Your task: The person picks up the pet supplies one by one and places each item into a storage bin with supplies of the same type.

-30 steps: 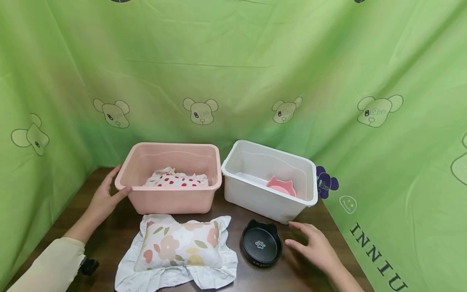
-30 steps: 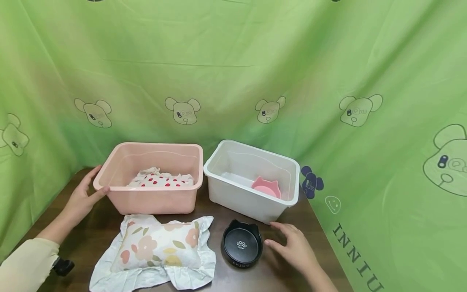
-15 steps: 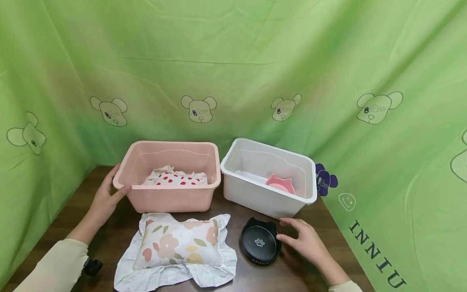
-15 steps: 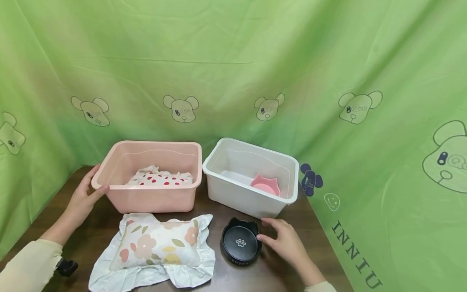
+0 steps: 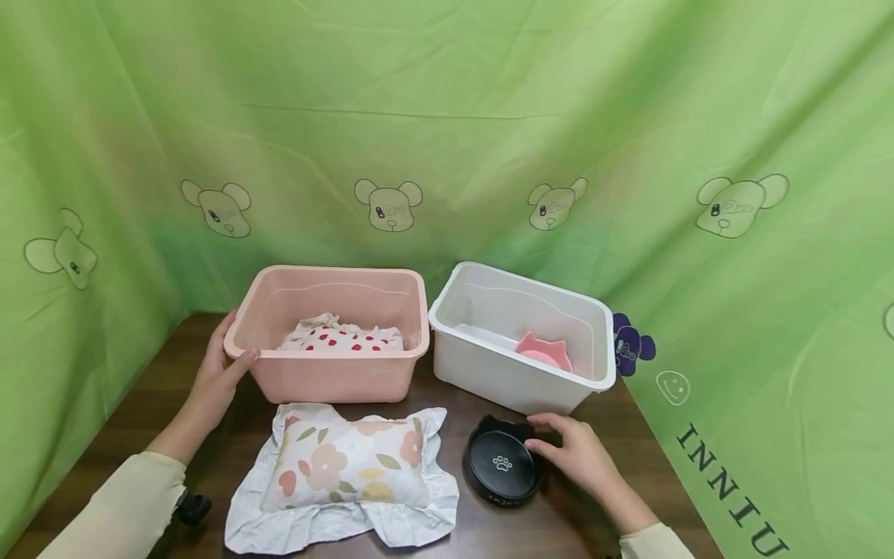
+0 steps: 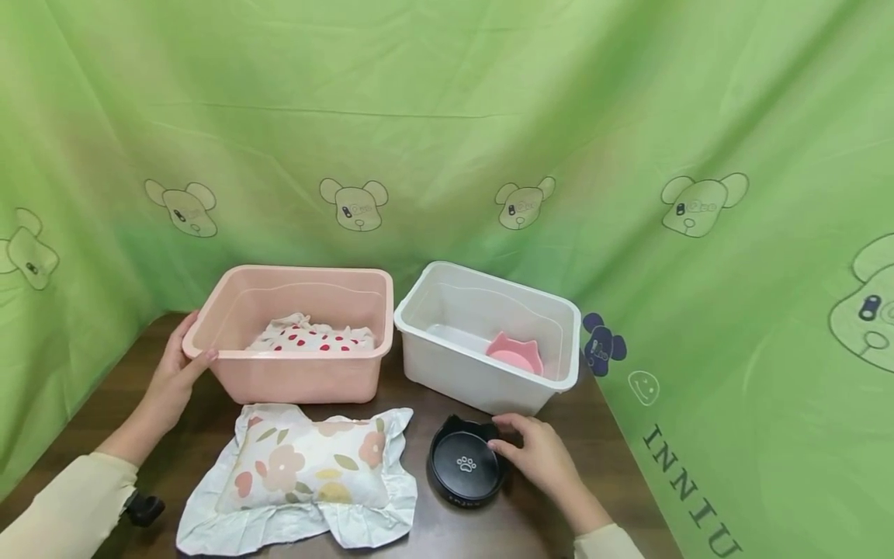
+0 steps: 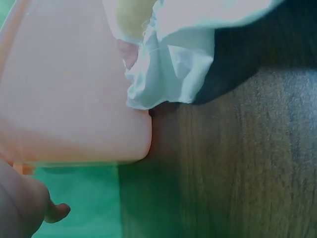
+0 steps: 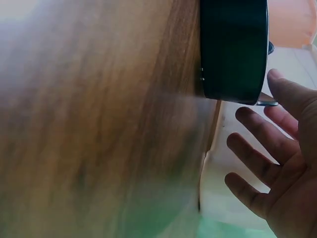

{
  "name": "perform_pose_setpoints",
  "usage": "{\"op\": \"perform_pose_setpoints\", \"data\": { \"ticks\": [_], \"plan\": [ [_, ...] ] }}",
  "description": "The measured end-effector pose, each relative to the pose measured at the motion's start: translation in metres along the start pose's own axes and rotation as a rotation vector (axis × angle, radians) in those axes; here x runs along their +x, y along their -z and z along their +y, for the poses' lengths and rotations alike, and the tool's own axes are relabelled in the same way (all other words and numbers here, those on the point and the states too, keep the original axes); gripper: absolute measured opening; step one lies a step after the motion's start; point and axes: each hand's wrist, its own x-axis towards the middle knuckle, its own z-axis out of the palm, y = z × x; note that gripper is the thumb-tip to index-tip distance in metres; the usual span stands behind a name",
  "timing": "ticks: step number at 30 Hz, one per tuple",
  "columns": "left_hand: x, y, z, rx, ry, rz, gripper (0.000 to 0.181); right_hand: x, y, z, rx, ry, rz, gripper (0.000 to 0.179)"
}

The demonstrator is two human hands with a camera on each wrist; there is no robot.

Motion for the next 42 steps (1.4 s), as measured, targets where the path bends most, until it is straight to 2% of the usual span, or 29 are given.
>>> {"op": "perform_pose_setpoints", "data": {
  "ticks": [6, 14, 23, 27, 30, 36, 42],
  "plan": [
    [0.002, -0.004, -0.001, -0.026, -0.001, 0.006, 0.075, 0.001, -0.005, 0.001, -0.027, -0.038, -0.007, 0.033],
    [-0.001, -0.006, -0.003, -0.02, 0.019, 0.007, 0.075, 0.003, -0.008, -0.004, -0.057, -0.092, 0.034, 0.023],
    [0.001, -0.013, -0.001, -0.049, 0.041, 0.017, 0.076, 0.007, -0.008, -0.005, -0.022, -0.182, 0.066, 0.017],
    [0.002, -0.012, -0.002, -0.048, 0.049, 0.014, 0.076, 0.007, -0.01, -0.007, 0.004, -0.215, 0.094, 0.016],
    [0.001, -0.011, -0.002, -0.048, 0.049, 0.013, 0.076, 0.008, -0.01, -0.011, 0.003, -0.205, 0.131, 0.015],
    [-0.001, -0.009, -0.001, -0.058, 0.05, 0.026, 0.076, 0.011, -0.008, -0.024, -0.02, -0.127, 0.212, 0.017],
    [-0.002, -0.008, 0.001, -0.067, 0.053, 0.037, 0.076, 0.012, -0.005, -0.039, -0.044, -0.054, 0.244, 0.02]
  ]
}}
